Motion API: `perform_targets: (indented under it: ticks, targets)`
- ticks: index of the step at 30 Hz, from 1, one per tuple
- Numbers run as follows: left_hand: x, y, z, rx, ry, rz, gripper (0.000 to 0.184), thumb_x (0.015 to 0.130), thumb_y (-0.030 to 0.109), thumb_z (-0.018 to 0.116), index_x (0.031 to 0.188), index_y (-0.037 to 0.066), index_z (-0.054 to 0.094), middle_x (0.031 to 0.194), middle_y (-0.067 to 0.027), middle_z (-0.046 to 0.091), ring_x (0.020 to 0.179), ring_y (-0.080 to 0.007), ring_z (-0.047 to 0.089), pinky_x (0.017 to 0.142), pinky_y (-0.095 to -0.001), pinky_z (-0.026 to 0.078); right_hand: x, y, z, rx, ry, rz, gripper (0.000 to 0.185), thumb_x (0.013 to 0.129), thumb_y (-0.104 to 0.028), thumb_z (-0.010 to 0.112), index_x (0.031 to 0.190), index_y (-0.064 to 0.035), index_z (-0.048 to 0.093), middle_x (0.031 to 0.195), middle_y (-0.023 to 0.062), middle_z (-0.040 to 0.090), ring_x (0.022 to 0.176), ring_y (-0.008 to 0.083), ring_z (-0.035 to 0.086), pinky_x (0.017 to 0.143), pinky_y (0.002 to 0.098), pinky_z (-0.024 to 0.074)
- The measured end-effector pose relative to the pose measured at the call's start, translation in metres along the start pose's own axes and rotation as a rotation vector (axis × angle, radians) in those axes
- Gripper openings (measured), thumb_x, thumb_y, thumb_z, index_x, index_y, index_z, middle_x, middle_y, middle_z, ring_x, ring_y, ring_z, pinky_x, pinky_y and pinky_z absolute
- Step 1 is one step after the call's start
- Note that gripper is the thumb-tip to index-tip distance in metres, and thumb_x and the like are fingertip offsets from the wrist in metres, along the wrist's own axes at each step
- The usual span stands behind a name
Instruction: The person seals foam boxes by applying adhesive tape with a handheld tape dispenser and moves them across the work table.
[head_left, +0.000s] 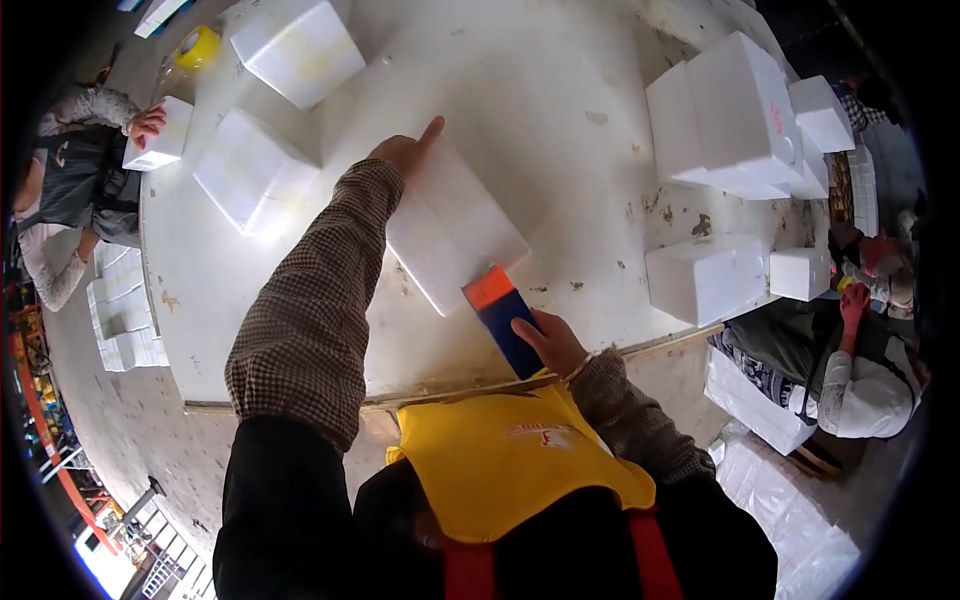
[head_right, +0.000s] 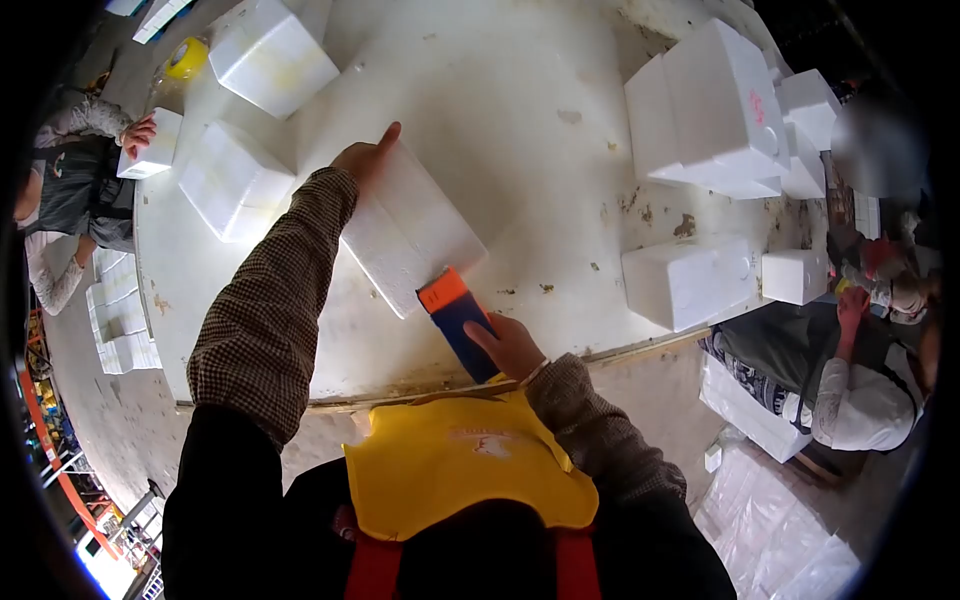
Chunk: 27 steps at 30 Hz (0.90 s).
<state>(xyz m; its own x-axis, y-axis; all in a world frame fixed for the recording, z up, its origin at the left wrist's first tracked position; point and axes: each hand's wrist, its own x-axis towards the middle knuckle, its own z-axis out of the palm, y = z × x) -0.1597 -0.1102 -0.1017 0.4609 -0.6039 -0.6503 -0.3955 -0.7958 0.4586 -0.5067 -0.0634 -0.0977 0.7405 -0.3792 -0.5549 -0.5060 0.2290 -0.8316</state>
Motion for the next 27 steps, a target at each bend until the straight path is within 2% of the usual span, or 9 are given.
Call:
perform_targets:
  ticks: [3, 7, 12, 14, 19, 21, 23, 25, 27]
  targets:
    - [-0.012, 0.011, 0.002, 0.186, 0.131, -0.029, 0.088, 0.078, 0.074, 0.027, 0.105, -0.002, 0.06, 0.109, -0.0213, 0.058, 0.106, -0.0301, 0.054, 0.094, -0.0364, 0.038, 0.007, 0.038, -0.007, 0.003, -0.027, -0.06, 0.044, 0.088, -0.034, 0.052, 0.116, -0.0004, 0.051, 0.085, 0.0105, 0.063, 0.074, 0.0167, 0.06, 0.069, 0.0286, 0.0469]
    - [0.018, -0.002, -0.006, 0.096, 0.122, 0.009, 0.092, 0.075, 0.077, 0.029, 0.092, -0.006, 0.064, 0.089, -0.0233, 0.063, 0.092, -0.0331, 0.059, 0.089, -0.0366, 0.04, -0.021, 0.058, -0.016, -0.043, -0.086, 0.004, 0.045, 0.088, -0.032, 0.052, 0.12, -0.0005, 0.048, 0.093, 0.0126, 0.063, 0.08, 0.0178, 0.06, 0.073, 0.0291, 0.0467]
    - [0.071, -0.019, -0.048, -0.328, -0.32, -0.023, 0.086, 0.074, 0.074, 0.039, 0.12, 0.004, 0.052, 0.119, -0.0124, 0.053, 0.106, -0.0241, 0.05, 0.094, -0.0358, 0.036, -0.017, 0.034, -0.014, 0.023, -0.054, 0.053, 0.045, 0.087, -0.032, 0.053, 0.12, -0.0015, 0.048, 0.093, 0.0168, 0.063, 0.083, 0.0229, 0.062, 0.074, 0.0314, 0.0466]
    - [0.108, -0.033, -0.053, -0.229, -0.279, 0.008, 0.087, 0.074, 0.075, 0.039, 0.122, 0.004, 0.049, 0.119, -0.0133, 0.053, 0.106, -0.0243, 0.05, 0.096, -0.0345, 0.035, 0.007, 0.031, -0.005, -0.111, 0.044, 0.009, 0.044, 0.087, -0.034, 0.052, 0.118, -0.0038, 0.05, 0.092, 0.0181, 0.062, 0.083, 0.0276, 0.062, 0.074, 0.0335, 0.0467]
    - [0.136, -0.048, -0.053, -0.208, -0.36, -0.035, 0.088, 0.072, 0.076, 0.039, 0.124, 0.005, 0.049, 0.124, -0.0131, 0.05, 0.111, -0.0248, 0.048, 0.098, -0.0336, 0.033, 0.131, -0.064, 0.023, -0.528, 0.019, 0.302, 0.053, 0.084, -0.051, 0.041, 0.105, -0.0053, 0.059, 0.08, 0.0174, 0.064, 0.079, 0.032, 0.061, 0.072, 0.0388, 0.0466]
    - [0.171, -0.08, -0.043, -0.535, -0.558, 0.069, 0.081, 0.078, 0.071, 0.037, 0.123, 0.004, 0.049, 0.121, -0.0127, 0.053, 0.109, -0.0239, 0.05, 0.095, -0.031, 0.036, 0.134, -0.111, 0.029, -0.661, 0.074, 0.348, 0.046, 0.086, -0.044, 0.04, 0.1, -0.0053, 0.061, 0.079, 0.0168, 0.064, 0.076, 0.0308, 0.062, 0.069, 0.0402, 0.0468]
    - [0.16, -0.097, -0.035, -0.823, -0.726, 0.231, 0.078, 0.081, 0.068, 0.036, 0.123, 0.004, 0.049, 0.12, -0.0129, 0.053, 0.108, -0.0234, 0.051, 0.094, -0.03, 0.037, 0.152, -0.088, 0.037, -0.755, 0.125, 0.368, 0.044, 0.087, -0.04, 0.039, 0.106, -0.0062, 0.058, 0.078, 0.0156, 0.064, 0.073, 0.0303, 0.062, 0.067, 0.041, 0.047]
    - [0.13, -0.109, -0.048, -0.877, -0.527, 0.06, 0.069, 0.088, 0.059, 0.031, 0.126, 0.002, 0.045, 0.12, -0.0129, 0.053, 0.109, -0.0222, 0.049, 0.095, -0.0299, 0.036, 0.142, -0.085, 0.027, -0.595, 0.193, 0.416, 0.043, 0.088, -0.037, 0.041, 0.121, -0.0112, 0.046, 0.082, 0.0142, 0.062, 0.078, 0.0291, 0.061, 0.072, 0.0409, 0.0462]
    - [0.105, -0.116, -0.065, -0.847, -0.372, 0.044, 0.071, 0.086, 0.061, 0.034, 0.122, 0.001, 0.048, 0.115, -0.0133, 0.055, 0.103, -0.0229, 0.051, 0.091, -0.0317, 0.038, 0.111, -0.058, 0.012, -0.441, 0.312, 0.315, 0.041, 0.087, -0.038, 0.044, 0.116, -0.0093, 0.048, 0.08, 0.0136, 0.062, 0.076, 0.0275, 0.06, 0.07, 0.0401, 0.0459]
